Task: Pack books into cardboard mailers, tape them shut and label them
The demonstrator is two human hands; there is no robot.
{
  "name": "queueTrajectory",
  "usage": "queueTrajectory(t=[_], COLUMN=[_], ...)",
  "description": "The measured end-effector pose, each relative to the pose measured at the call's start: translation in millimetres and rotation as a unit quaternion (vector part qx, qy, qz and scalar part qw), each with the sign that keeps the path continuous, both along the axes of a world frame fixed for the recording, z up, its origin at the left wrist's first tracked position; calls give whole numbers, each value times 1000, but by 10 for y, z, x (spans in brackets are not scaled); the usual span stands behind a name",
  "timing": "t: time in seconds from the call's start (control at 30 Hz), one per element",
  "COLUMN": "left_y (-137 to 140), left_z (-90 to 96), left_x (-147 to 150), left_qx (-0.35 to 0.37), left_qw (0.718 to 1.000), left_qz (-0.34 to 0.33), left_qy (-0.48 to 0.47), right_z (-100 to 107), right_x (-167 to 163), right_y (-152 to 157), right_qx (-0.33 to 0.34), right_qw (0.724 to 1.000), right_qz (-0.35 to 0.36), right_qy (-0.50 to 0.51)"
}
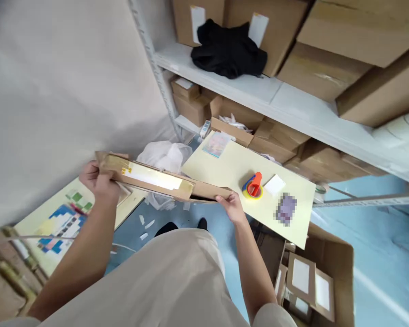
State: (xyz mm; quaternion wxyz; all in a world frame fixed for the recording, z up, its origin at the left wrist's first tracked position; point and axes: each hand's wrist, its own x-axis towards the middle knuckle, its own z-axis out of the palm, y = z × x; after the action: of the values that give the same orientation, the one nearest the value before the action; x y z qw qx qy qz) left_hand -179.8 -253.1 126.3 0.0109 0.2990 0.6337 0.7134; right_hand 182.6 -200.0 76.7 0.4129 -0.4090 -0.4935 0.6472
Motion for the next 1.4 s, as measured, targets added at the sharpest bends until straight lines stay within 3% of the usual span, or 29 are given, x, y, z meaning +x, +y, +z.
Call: queueTrajectory(t=[0.1,0.27,0.43,0.57,0.83,1.07,1.17,1.27,1.4], left_y=[384,906,1417,1772,2157,2142,2101,2085,2078], left_z=[-90,-361,-636,-752,-915,-867,-800,-758,-754], left_x=[274,581,844,1008,936,966,1029,1080,1141], left_qx=[-7,-119,-129,-172,-258,-285,-316,-330,-344], left_qw=[994,971,933,890,882,877,871,883,891], left_qz=[-101,-209,-336,-420,-389,-384,-374,-332,-285], left_qy=[35,15,-20,-50,67,50,47,47,79], right_z=[-180,-353,-306,-205,-118,-157,-147,-82,88], right_x=[222,275,207,214,314,507,570,597,597], right_y=[-135,-198,-120,172,1162,1792,1883,1798,1525], right_qx=[1,-6,1,12,57,83,75,40,90], right_qw=[991,955,923,904,925,922,891,851,781], right_qz=[-135,-295,-382,-419,-335,-282,-272,-253,-268], right_qy=[28,4,-46,-83,-169,-252,-355,-458,-557])
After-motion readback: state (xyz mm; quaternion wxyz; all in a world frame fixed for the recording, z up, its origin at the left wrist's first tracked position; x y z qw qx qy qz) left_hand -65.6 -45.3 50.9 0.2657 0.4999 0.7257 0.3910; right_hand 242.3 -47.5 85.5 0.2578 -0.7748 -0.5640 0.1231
